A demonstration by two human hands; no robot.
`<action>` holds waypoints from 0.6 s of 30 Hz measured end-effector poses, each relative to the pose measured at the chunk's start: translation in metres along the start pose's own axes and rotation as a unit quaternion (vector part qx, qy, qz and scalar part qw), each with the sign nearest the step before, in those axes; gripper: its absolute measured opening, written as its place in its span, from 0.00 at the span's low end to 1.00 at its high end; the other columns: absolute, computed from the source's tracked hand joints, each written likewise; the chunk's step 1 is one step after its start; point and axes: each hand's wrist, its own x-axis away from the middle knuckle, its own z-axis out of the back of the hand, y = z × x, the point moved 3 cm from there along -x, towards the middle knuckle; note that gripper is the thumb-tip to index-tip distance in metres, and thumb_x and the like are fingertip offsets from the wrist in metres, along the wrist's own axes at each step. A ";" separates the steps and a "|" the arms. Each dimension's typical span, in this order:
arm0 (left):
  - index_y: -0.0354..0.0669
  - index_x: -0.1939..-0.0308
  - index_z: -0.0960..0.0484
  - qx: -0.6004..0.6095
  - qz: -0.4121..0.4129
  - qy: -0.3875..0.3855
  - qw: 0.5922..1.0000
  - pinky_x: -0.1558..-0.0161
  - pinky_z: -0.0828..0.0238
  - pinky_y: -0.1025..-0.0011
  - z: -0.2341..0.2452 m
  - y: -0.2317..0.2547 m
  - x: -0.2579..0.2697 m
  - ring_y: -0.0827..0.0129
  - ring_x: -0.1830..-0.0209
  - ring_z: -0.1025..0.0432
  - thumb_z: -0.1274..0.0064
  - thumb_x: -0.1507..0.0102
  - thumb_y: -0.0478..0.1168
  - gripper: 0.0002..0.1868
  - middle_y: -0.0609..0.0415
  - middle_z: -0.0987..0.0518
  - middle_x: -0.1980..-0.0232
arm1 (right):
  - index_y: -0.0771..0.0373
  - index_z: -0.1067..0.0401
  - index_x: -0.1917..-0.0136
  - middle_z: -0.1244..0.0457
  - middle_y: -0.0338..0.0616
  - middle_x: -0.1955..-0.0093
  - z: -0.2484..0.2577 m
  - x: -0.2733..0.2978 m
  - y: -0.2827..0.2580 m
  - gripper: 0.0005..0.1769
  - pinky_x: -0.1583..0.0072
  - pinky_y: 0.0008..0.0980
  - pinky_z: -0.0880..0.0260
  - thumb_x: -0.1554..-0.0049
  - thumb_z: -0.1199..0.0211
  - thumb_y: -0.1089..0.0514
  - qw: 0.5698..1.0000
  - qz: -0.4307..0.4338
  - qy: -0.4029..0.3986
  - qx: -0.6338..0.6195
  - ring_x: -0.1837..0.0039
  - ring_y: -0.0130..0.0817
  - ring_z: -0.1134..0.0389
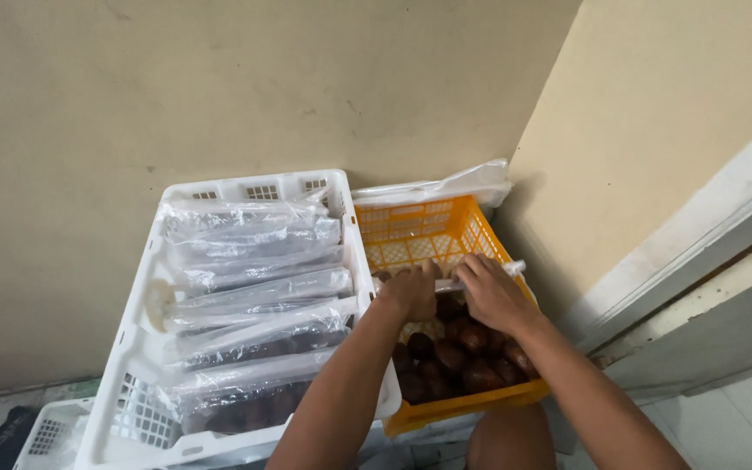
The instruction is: Packing salak fruit from a bulk crate into individual plastic bags and organizing them into a secondary crate.
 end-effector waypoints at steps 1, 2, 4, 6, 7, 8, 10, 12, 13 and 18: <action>0.38 0.43 0.41 -0.002 0.000 0.002 1.000 0.41 0.33 0.34 0.006 0.004 0.007 0.29 0.36 0.32 0.58 0.39 0.47 0.25 0.31 0.27 0.39 | 0.58 0.35 0.51 0.42 0.44 0.51 -0.001 0.000 0.004 0.11 0.47 0.47 0.33 0.49 0.46 0.63 1.000 0.000 0.002 0.001 0.46 0.55 0.35; 0.39 0.43 0.37 -0.074 -0.034 0.077 0.994 0.40 0.32 0.42 0.015 0.010 0.016 0.35 0.35 0.34 0.60 0.40 0.45 0.23 0.35 0.28 0.39 | 0.56 0.33 0.53 0.41 0.42 0.51 -0.002 0.001 0.007 0.08 0.44 0.43 0.36 0.48 0.46 0.62 0.999 0.006 0.026 0.040 0.43 0.50 0.36; 0.40 0.42 0.34 -0.146 -0.066 0.152 0.975 0.40 0.32 0.49 0.025 0.018 0.025 0.41 0.33 0.35 0.62 0.40 0.43 0.23 0.40 0.29 0.40 | 0.55 0.32 0.54 0.41 0.39 0.51 -0.003 0.000 0.009 0.07 0.42 0.40 0.38 0.47 0.47 0.60 0.996 0.013 0.051 0.079 0.40 0.44 0.38; 0.43 0.44 0.31 -0.183 -0.047 0.166 0.968 0.43 0.32 0.50 0.028 0.018 0.024 0.43 0.37 0.34 0.58 0.38 0.44 0.19 0.42 0.29 0.43 | 0.56 0.31 0.54 0.40 0.40 0.54 -0.005 -0.001 0.011 0.10 0.45 0.40 0.36 0.48 0.48 0.66 0.998 -0.010 0.051 0.033 0.44 0.45 0.36; 0.43 0.44 0.31 -0.185 -0.047 0.167 0.967 0.43 0.32 0.50 0.026 0.017 0.021 0.43 0.37 0.34 0.58 0.38 0.44 0.19 0.42 0.29 0.43 | 0.56 0.31 0.54 0.40 0.40 0.54 -0.014 -0.003 0.017 0.10 0.45 0.40 0.36 0.48 0.48 0.66 0.998 -0.010 0.052 0.032 0.44 0.45 0.36; 0.42 0.44 0.30 -0.169 -0.036 0.159 0.972 0.44 0.31 0.50 0.021 0.015 0.020 0.44 0.39 0.32 0.61 0.36 0.44 0.19 0.43 0.28 0.45 | 0.57 0.30 0.52 0.39 0.41 0.54 -0.025 -0.002 0.022 0.13 0.45 0.41 0.35 0.50 0.47 0.66 0.999 -0.024 0.031 -0.001 0.45 0.47 0.35; 0.40 0.44 0.29 -0.154 -0.024 0.152 0.976 0.46 0.30 0.49 0.009 0.008 0.010 0.44 0.40 0.30 0.64 0.35 0.43 0.18 0.43 0.26 0.46 | 0.58 0.29 0.50 0.37 0.43 0.55 -0.045 -0.004 0.036 0.16 0.44 0.42 0.33 0.52 0.47 0.67 0.999 -0.037 0.011 -0.034 0.45 0.49 0.35; 0.41 0.46 0.25 -0.170 0.011 0.166 0.971 0.47 0.30 0.50 -0.005 -0.005 -0.008 0.47 0.43 0.27 0.65 0.34 0.42 0.18 0.45 0.23 0.49 | 0.61 0.28 0.43 0.33 0.50 0.51 -0.066 -0.007 0.054 0.26 0.41 0.47 0.31 0.58 0.41 0.67 0.990 -0.064 -0.031 -0.124 0.43 0.56 0.33; 0.41 0.46 0.25 -0.170 0.012 0.166 0.971 0.47 0.30 0.50 -0.011 -0.010 -0.015 0.47 0.43 0.27 0.65 0.34 0.42 0.18 0.45 0.23 0.49 | 0.61 0.28 0.43 0.33 0.50 0.51 -0.064 -0.013 0.052 0.26 0.41 0.47 0.31 0.58 0.41 0.67 0.990 -0.063 -0.031 -0.124 0.43 0.56 0.33; 0.36 0.45 0.26 -0.137 0.049 0.128 0.981 0.45 0.35 0.48 0.000 -0.007 -0.011 0.41 0.43 0.26 0.70 0.34 0.39 0.20 0.39 0.20 0.48 | 0.56 0.36 0.42 0.32 0.49 0.51 -0.058 -0.030 0.027 0.24 0.38 0.54 0.42 0.53 0.40 0.58 0.984 -0.140 -0.106 0.009 0.42 0.51 0.32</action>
